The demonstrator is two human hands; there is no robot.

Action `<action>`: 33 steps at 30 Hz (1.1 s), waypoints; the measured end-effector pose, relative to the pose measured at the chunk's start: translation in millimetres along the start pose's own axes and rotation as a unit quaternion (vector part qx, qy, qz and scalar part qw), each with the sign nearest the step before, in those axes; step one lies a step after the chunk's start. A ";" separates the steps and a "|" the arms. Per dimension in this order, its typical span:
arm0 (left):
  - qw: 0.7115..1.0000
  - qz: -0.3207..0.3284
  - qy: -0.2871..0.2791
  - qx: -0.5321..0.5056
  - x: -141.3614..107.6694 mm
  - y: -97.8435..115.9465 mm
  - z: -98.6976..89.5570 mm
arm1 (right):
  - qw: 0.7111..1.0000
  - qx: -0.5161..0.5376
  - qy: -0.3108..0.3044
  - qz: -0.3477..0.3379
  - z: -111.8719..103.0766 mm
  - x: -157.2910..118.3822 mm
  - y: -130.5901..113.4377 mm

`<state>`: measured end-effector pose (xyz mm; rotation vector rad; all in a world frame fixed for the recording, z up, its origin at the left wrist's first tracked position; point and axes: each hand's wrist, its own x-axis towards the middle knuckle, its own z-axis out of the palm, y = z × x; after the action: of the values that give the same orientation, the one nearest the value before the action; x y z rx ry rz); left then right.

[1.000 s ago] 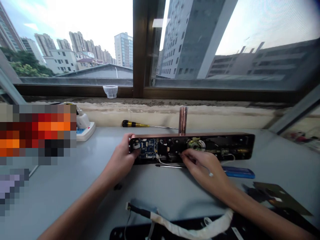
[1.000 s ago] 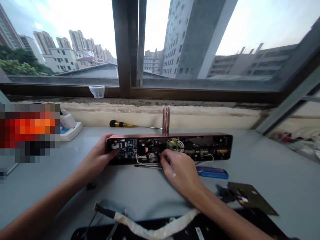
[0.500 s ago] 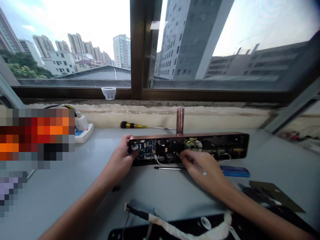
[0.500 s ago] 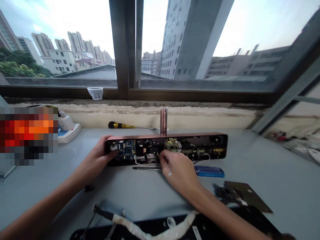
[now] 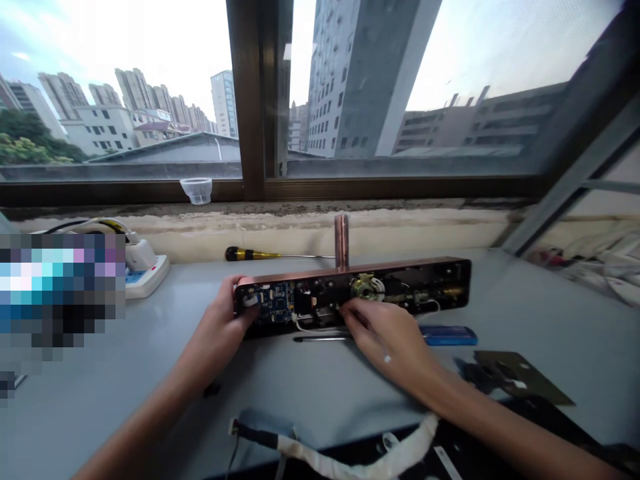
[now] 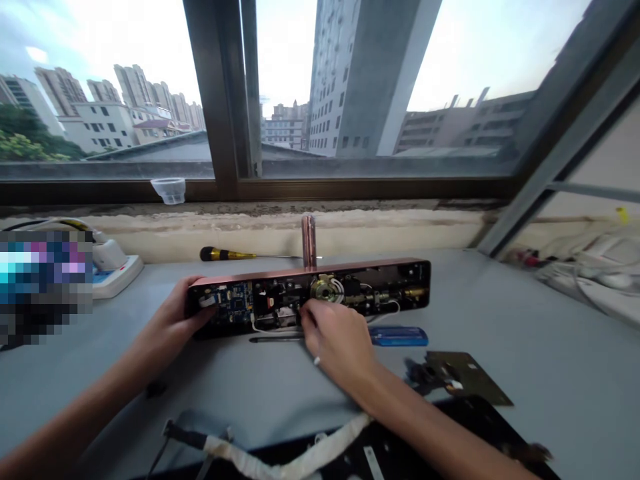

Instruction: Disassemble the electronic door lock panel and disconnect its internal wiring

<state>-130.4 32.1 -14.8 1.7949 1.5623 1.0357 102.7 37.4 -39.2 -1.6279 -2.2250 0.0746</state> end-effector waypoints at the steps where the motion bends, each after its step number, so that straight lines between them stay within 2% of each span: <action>1: 1.000 0.000 0.004 0.001 0.0 -0.7 0.3 | 1.000 -0.015 -0.003 0.001 -1.3 0.0 -2.0; 8: 1.000 -0.011 0.001 0.009 -0.8 -0.3 -0.2 | 0.993 -0.111 -0.023 0.022 -5.6 1.1 -12.4; 14: 0.999 -0.027 0.001 0.024 -0.9 0.3 -0.2 | 0.994 -0.104 -0.019 0.011 -4.8 1.6 -11.8; 33: 0.999 -0.004 -0.020 0.031 0.6 -2.6 -0.3 | 0.993 -0.105 -0.049 0.014 -6.5 5.3 -12.7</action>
<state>-132.0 33.1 -16.6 1.8379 1.5907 0.9513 92.0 36.9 -28.4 -1.7997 -2.3525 -0.0762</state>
